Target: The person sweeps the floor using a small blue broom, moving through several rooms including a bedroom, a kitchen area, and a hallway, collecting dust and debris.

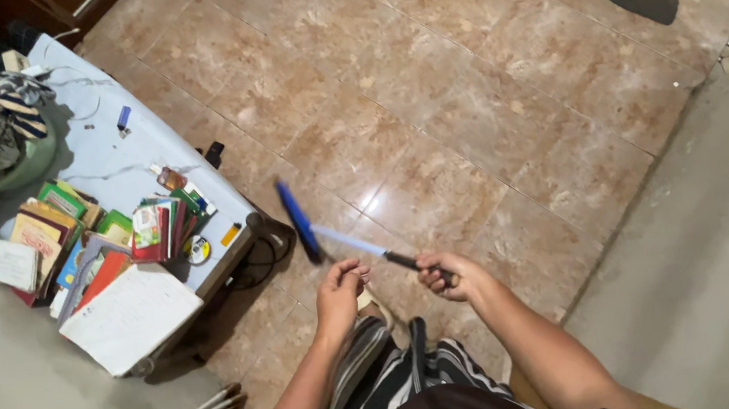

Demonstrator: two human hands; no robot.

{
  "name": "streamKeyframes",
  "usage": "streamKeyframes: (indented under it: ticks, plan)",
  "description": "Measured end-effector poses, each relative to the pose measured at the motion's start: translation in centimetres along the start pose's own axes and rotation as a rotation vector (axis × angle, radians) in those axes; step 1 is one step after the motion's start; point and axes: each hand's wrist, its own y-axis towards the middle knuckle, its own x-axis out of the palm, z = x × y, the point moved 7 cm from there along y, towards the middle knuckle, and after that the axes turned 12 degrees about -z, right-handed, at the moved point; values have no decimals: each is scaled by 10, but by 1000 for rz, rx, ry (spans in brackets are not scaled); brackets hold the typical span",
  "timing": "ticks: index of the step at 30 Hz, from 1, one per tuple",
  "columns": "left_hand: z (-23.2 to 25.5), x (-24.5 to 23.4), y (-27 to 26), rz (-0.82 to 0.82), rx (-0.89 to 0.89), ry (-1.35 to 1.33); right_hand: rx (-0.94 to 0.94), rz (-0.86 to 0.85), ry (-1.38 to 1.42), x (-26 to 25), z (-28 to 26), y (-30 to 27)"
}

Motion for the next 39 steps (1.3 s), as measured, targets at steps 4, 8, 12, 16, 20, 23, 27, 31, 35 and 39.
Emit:
streamKeyframes:
  ticks: [4, 8, 12, 16, 20, 23, 27, 31, 35, 39]
  plan:
    - [26, -20, 51, -6, 46, 14, 51, 63, 44, 2, -36, 17]
    - [68, -41, 102, -27, 39, -2, -112, 120, 150, 5, -116, -36]
    - [94, -77, 143, -3, 35, -28, -204, 332, 100, 17, -183, -51]
    - [119, -109, 177, 3, 119, -4, -434, 677, -402, 46, -236, -2]
    - [136, -116, 193, 22, 105, -31, -424, 669, -525, 83, -241, 56]
    - [146, -118, 206, 49, 70, -50, -313, 453, -464, 99, -225, 83]
    - [150, -117, 229, 71, 54, -65, -64, 115, -43, 117, -213, 125]
    - [172, -113, 259, 114, 96, -94, 102, 60, 106, 146, -235, 188]
    - [195, -104, 300, 169, 62, -32, 223, 109, -100, 159, -269, 225]
    - [207, -83, 350, 172, 94, -6, 56, 150, 226, 129, -351, 175]
